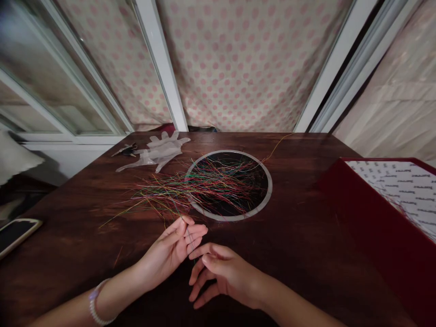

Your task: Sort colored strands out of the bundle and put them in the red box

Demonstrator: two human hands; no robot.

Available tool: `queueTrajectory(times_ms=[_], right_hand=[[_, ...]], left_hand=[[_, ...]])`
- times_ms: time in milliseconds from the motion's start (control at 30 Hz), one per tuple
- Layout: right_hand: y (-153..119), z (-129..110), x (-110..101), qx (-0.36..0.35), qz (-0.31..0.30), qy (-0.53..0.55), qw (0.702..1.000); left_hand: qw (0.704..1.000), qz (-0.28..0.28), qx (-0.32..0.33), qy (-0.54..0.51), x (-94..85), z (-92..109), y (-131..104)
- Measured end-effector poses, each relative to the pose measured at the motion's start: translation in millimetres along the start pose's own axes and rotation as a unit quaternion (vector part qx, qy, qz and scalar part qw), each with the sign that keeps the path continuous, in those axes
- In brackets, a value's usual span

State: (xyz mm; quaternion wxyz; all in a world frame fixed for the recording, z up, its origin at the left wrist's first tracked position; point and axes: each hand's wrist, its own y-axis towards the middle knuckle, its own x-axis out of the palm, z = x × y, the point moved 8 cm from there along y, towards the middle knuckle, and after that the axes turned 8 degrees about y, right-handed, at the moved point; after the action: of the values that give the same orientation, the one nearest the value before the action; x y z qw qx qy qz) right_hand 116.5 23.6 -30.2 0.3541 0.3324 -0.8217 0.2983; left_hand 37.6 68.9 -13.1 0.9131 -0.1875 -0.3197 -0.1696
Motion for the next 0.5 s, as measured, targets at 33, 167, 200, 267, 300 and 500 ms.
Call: queueTrajectory(times_ms=[33,167,200,267,300,500], right_hand=[[0,0,1,0.003,-0.001,0.0,1.0],[-1,-2,1,-0.002,0.026,-0.05,0.998],[-2,-4,0,-0.008,0.036,-0.073,0.997],[-3,-6,0,-0.021,0.054,-0.123,0.991],[-3,-7,0,-0.025,0.063,-0.146,0.987],[-9,-13,1,-0.055,0.105,-0.289,0.95]], left_hand=[[1.0,0.002,-0.002,-0.001,-0.4,0,0],[1.0,-0.001,-0.011,-0.007,0.3,-2,1],[1.0,-0.003,-0.011,-0.008,0.6,-3,1],[1.0,-0.005,-0.012,-0.011,0.4,-3,1],[1.0,-0.005,-0.013,-0.012,0.0,-4,1],[1.0,0.005,-0.023,-0.007,-3.8,-8,3]])
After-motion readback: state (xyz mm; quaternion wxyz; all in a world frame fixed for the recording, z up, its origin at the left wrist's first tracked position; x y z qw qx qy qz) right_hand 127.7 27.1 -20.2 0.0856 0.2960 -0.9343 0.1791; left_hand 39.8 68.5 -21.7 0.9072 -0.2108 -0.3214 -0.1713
